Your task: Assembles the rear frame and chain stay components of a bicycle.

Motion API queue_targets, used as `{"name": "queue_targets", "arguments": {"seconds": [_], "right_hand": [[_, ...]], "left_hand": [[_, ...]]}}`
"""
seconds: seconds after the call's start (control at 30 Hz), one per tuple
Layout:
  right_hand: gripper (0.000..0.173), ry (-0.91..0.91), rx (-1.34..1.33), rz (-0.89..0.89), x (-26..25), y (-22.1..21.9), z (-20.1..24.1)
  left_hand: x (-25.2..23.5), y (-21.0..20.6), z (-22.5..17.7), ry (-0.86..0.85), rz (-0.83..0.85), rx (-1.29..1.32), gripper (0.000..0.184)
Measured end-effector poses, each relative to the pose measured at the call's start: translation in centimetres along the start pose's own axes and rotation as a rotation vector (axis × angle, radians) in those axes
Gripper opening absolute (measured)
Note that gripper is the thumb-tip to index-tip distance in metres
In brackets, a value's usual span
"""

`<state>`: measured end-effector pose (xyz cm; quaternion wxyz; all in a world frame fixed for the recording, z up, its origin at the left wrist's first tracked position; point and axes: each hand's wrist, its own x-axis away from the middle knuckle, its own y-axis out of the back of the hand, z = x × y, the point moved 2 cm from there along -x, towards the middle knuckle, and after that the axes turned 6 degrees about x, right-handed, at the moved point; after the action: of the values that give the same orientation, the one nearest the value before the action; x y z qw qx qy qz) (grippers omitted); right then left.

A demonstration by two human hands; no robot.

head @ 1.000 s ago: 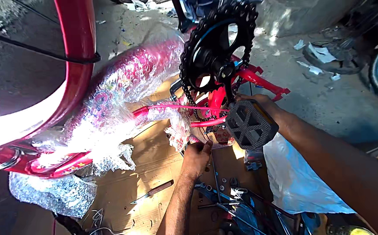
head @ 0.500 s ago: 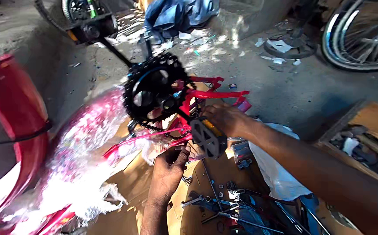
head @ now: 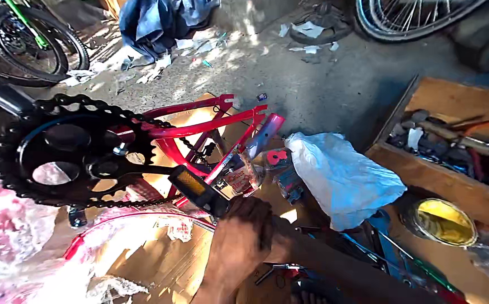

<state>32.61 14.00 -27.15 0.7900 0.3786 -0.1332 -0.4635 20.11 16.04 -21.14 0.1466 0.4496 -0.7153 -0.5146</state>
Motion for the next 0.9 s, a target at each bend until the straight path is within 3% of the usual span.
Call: {"name": "queue_targets", "arguments": {"seconds": [0.03,0.13,0.23,0.3,0.4,0.53,0.67,0.8,0.9], "right_hand": [[0.02,0.049,-0.001,-0.083,0.2,-1.3,-1.1],[0.028,-0.068,-0.332,-0.035,-0.3,-2.6,-3.6],[0.029,-0.157,-0.66,-0.003,-1.3,-4.0,-4.2],[0.024,-0.205,-0.891,-0.021,-2.6,-5.6,-3.9],[0.019,-0.355,-1.254,-0.02,-5.3,-8.2,-2.9],[0.021,-0.377,-1.415,-0.062,-8.3,-10.1,-0.6],[0.021,-0.34,-1.316,-0.211,-10.5,-10.6,1.4],[0.019,-0.446,-1.203,-0.226,-11.7,-10.2,1.9],[0.018,-0.399,-1.164,-0.245,-11.2,-9.8,1.6]], "left_hand": [[0.1,-0.6,1.1,0.022,0.082,-0.066,0.034],[1.3,-0.8,4.4,0.035,0.214,-0.144,0.043],[2.4,0.7,6.0,0.015,0.422,-0.169,0.034],[3.3,1.7,7.0,0.091,0.542,-0.118,0.029],[5.1,2.6,9.0,0.198,0.505,-0.161,0.027],[7.6,3.0,10.5,0.222,0.271,-0.402,0.023],[8.2,3.8,11.4,0.337,0.108,-0.394,0.02],[7.1,4.0,11.5,0.566,0.114,-0.307,0.022],[6.4,3.7,11.3,0.656,0.121,-0.268,0.023]]}}
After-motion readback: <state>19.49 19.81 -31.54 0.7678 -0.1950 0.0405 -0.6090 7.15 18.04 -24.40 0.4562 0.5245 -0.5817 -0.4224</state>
